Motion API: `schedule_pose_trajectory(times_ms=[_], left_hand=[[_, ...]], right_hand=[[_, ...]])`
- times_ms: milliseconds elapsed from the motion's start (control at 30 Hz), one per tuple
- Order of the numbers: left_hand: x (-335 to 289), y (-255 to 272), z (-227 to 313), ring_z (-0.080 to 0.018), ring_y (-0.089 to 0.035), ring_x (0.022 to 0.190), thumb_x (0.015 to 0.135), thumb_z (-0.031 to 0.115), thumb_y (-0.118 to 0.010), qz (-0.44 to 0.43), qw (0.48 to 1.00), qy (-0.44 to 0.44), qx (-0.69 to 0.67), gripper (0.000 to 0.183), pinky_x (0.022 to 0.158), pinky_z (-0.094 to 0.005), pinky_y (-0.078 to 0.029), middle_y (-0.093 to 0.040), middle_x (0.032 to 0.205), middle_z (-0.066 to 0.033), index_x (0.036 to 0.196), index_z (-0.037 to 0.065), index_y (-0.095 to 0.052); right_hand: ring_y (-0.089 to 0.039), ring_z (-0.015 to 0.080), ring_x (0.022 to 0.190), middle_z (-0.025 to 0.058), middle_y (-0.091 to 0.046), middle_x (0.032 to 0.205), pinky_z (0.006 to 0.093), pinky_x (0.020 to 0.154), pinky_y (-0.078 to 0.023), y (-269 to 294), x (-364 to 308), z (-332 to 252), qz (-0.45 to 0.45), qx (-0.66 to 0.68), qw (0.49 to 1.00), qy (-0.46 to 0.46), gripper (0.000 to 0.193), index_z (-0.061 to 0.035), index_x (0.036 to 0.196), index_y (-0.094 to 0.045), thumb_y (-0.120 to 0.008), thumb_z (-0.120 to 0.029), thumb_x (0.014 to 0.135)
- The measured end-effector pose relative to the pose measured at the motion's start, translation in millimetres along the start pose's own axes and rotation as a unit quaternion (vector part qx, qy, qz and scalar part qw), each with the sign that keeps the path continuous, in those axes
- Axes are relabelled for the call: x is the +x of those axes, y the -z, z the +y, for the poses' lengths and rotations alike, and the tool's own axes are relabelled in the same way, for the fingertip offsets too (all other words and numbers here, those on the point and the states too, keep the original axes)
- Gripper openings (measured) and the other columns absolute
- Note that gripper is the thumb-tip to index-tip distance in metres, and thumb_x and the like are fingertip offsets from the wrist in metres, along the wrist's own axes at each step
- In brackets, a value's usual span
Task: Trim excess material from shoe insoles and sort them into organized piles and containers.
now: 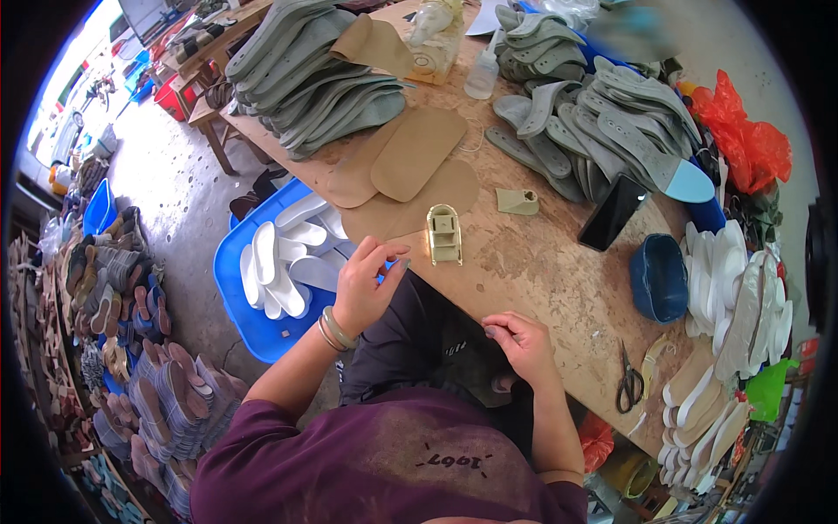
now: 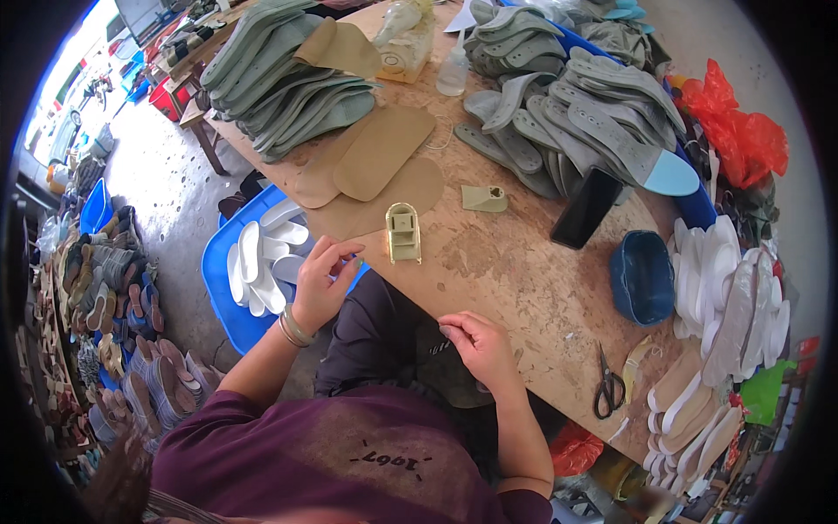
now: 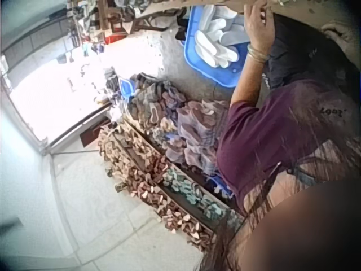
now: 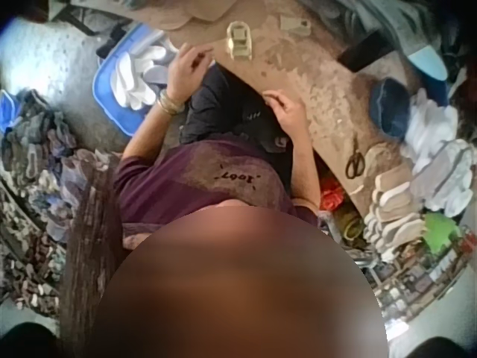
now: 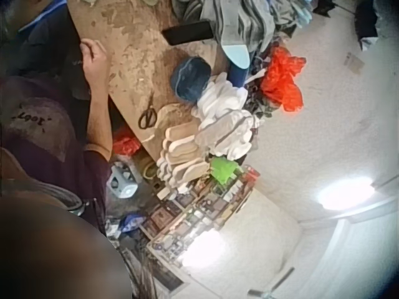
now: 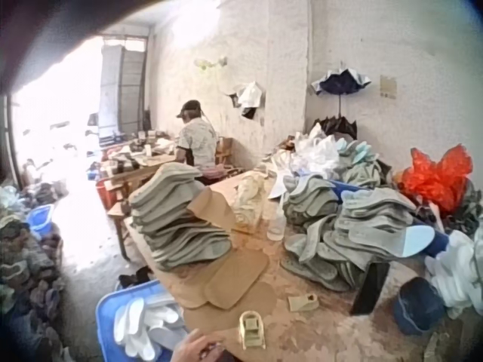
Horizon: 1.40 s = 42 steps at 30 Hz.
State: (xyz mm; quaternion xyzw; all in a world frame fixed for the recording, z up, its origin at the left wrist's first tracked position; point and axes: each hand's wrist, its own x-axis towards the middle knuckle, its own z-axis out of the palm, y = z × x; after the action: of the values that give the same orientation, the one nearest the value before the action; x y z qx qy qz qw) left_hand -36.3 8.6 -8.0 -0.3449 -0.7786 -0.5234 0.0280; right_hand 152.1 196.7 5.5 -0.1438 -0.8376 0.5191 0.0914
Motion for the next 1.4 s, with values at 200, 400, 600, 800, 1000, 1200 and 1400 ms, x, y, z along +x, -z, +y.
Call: schedule_pose_trajectory(times_ms=[200, 400, 600, 800, 1000, 1200, 1400], left_hand=[[-6, -23, 29, -0.0149, -0.05, 0.053, 0.077, 0.001, -0.065, -0.022, 0.998, -0.062, -0.003, 0.014, 0.049, -0.0256, -0.041, -0.052, 0.076, -0.0058, 0.091, 0.004, -0.065], [-24, -60, 59, -0.0168, -0.053, 0.056, 0.077, 0.002, -0.064, -0.124, 0.987, -0.092, -0.041, 0.012, 0.051, -0.0276, -0.043, -0.055, 0.075, -0.0065, 0.089, 0.003, -0.065], [-76, -49, 13, -0.0179, -0.059, 0.071, 0.085, 0.009, -0.06, -0.608, 0.77, -0.051, -0.185, 0.011, 0.064, -0.0283, -0.047, -0.058, 0.084, -0.0082, 0.095, 0.004, -0.062], [-95, -22, 16, -0.0125, -0.054, 0.077, 0.086, 0.01, -0.057, -0.745, 0.619, 0.167, -0.183, 0.012, 0.067, -0.0251, -0.045, -0.053, 0.091, -0.003, 0.097, 0.005, -0.059], [-106, -37, 17, -0.0298, -0.059, 0.074, 0.085, 0.013, -0.056, -0.581, 0.806, -0.086, 0.077, 0.006, 0.064, -0.0383, -0.049, -0.058, 0.082, -0.0113, 0.089, 0.008, -0.055], [-81, -43, -18, -0.0281, -0.06, 0.073, 0.082, 0.01, -0.058, -0.478, 0.848, -0.045, 0.224, 0.006, 0.063, -0.0353, -0.049, -0.058, 0.08, -0.012, 0.087, 0.007, -0.057], [-123, -44, 31, -0.0209, -0.062, 0.069, 0.08, 0.012, -0.064, -0.668, 0.723, 0.071, -0.161, 0.013, 0.063, -0.0316, -0.05, -0.059, 0.078, -0.01, 0.09, 0.006, -0.059]], right_hand=[[-0.061, 0.0148, 0.07, 0.0076, -0.064, 0.081, 0.024, 0.063, -0.047, 9, -19, 6, 0.019, 0.031, 0.999, -0.011, 0.01, 0.0, 0.092, -0.065, -0.061, -0.002, 0.082], [-0.063, 0.0168, 0.073, 0.0081, -0.065, 0.081, 0.0252, 0.065, -0.048, 24, -47, 20, 0.067, 0.043, 0.997, -0.002, 0.01, 0.0, 0.091, -0.065, -0.061, -0.002, 0.082], [-0.063, 0.0117, 0.073, 0.0063, -0.065, 0.083, 0.0226, 0.064, -0.049, 49, -92, 28, 0.107, 0.051, 0.993, -0.019, 0.009, 0.0019, 0.091, -0.065, -0.061, -0.002, 0.084], [-0.063, 0.0116, 0.073, 0.0067, -0.066, 0.083, 0.0218, 0.065, -0.049, 56, -134, 50, 0.147, 0.085, 0.984, -0.043, 0.011, 0.0008, 0.094, -0.065, -0.06, -0.003, 0.085], [-0.063, 0.0147, 0.072, 0.006, -0.065, 0.081, 0.0252, 0.063, -0.048, 51, -158, 47, 0.119, 0.067, 0.99, -0.04, 0.014, -0.0039, 0.098, -0.064, -0.059, -0.006, 0.085], [-0.063, 0.0182, 0.071, 0.0076, -0.064, 0.081, 0.0269, 0.065, -0.049, 71, -180, 49, 0.172, 0.052, 0.982, -0.058, 0.013, -0.0046, 0.096, -0.065, -0.061, -0.009, 0.084], [-0.063, 0.0271, 0.08, 0.0134, -0.065, 0.088, 0.0333, 0.07, -0.049, 158, -185, 83, 0.452, -0.184, 0.866, -0.11, 0.015, -0.004, 0.096, -0.064, -0.06, -0.01, 0.083]])
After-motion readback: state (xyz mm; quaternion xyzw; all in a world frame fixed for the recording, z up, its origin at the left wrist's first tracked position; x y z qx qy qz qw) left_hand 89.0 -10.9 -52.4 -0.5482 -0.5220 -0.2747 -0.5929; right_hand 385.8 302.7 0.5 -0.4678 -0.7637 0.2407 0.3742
